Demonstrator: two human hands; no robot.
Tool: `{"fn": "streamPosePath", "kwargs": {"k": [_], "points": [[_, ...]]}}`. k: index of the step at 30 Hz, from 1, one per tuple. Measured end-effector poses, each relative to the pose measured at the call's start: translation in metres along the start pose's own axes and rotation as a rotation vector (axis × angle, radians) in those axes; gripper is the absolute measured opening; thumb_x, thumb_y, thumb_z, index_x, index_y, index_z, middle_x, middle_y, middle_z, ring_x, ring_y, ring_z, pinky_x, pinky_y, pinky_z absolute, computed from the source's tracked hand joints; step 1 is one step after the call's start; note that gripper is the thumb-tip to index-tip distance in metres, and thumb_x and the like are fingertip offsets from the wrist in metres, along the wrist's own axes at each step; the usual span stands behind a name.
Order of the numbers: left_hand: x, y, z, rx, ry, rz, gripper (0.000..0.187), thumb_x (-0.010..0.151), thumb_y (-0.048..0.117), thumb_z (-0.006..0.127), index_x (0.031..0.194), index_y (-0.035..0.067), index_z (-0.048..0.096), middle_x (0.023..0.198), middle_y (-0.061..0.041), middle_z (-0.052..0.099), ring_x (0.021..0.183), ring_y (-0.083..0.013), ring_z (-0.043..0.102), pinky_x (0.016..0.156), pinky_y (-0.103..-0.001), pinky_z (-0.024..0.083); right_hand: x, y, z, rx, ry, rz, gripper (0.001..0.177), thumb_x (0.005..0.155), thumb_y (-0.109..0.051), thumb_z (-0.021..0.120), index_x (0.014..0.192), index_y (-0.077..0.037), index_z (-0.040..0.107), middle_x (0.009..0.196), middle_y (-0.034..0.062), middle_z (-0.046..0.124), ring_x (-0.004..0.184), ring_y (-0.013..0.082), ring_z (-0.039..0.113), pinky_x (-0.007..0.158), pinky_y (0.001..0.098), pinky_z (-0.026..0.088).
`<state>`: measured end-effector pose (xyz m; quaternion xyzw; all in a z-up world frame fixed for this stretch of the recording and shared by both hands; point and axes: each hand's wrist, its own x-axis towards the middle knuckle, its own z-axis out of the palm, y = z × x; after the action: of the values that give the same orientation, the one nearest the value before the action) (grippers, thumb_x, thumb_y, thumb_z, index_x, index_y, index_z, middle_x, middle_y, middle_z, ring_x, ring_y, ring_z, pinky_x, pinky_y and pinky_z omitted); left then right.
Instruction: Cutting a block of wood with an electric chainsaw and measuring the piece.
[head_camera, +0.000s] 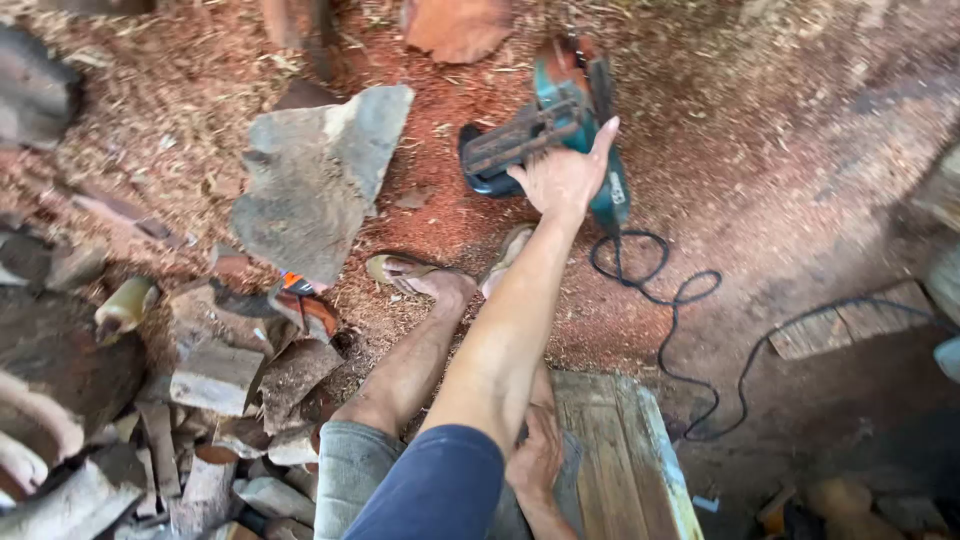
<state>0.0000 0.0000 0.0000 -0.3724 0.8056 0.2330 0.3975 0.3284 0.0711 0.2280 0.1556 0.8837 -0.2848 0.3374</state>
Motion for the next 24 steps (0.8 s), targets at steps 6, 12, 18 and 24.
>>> {"fn": "streamPosePath", "kwargs": {"k": [6, 12, 18, 24], "points": [[0.047, -0.008, 0.004, -0.074, -0.325, 0.055, 0.08, 0.077, 0.079, 0.033, 0.139, 0.033, 0.056, 0.149, -0.004, 0.051, 0.141, -0.032, 0.041, 0.119, -0.058, 0.022, 0.0, 0.035, 0.007, -0.06, 0.015, 0.088, 0.034, 0.078, -0.033, 0.079, 0.104, -0.012, 0.073, 0.108, 0.0098, 0.074, 0.101, 0.0317, 0.069, 0.084, 0.0436, 0.054], [-0.021, -0.014, -0.051, -0.257, -0.312, -0.002, 0.068, 0.081, 0.067, 0.057, 0.128, 0.018, 0.064, 0.125, -0.007, 0.073, 0.111, -0.0246, 0.073, 0.094, -0.04, 0.058, 0.031, 0.044, -0.013, 0.355, 0.077, 0.19, 0.045, 0.088, -0.029, 0.074, 0.127, -0.008, 0.064, 0.115, 0.0115, 0.072, 0.102, 0.0325, 0.069, 0.09, 0.0437, 0.055], [-0.124, -0.109, -0.075, -0.152, -0.231, -0.023, 0.083, 0.079, 0.078, 0.053, 0.122, 0.01, 0.071, 0.12, -0.016, 0.073, 0.105, -0.0302, 0.072, 0.092, -0.04, 0.056, 0.104, 0.027, -0.078, -0.216, 0.386, -0.352, 0.097, 0.059, -0.038, 0.089, 0.136, 0.009, 0.052, 0.13, 0.0325, 0.06, 0.12, 0.0482, 0.056, 0.1, 0.0554, 0.044], [-0.153, -0.168, -0.084, -0.161, -0.22, -0.222, 0.081, 0.079, 0.075, 0.054, 0.118, 0.007, 0.074, 0.123, -0.02, 0.072, 0.11, -0.0335, 0.071, 0.096, -0.042, 0.056, 0.157, 0.07, -0.059, -0.026, -0.564, -0.105, 0.087, 0.069, -0.041, 0.09, 0.14, -0.003, 0.056, 0.127, 0.0196, 0.07, 0.117, 0.0313, 0.069, 0.101, 0.0415, 0.053]]}}
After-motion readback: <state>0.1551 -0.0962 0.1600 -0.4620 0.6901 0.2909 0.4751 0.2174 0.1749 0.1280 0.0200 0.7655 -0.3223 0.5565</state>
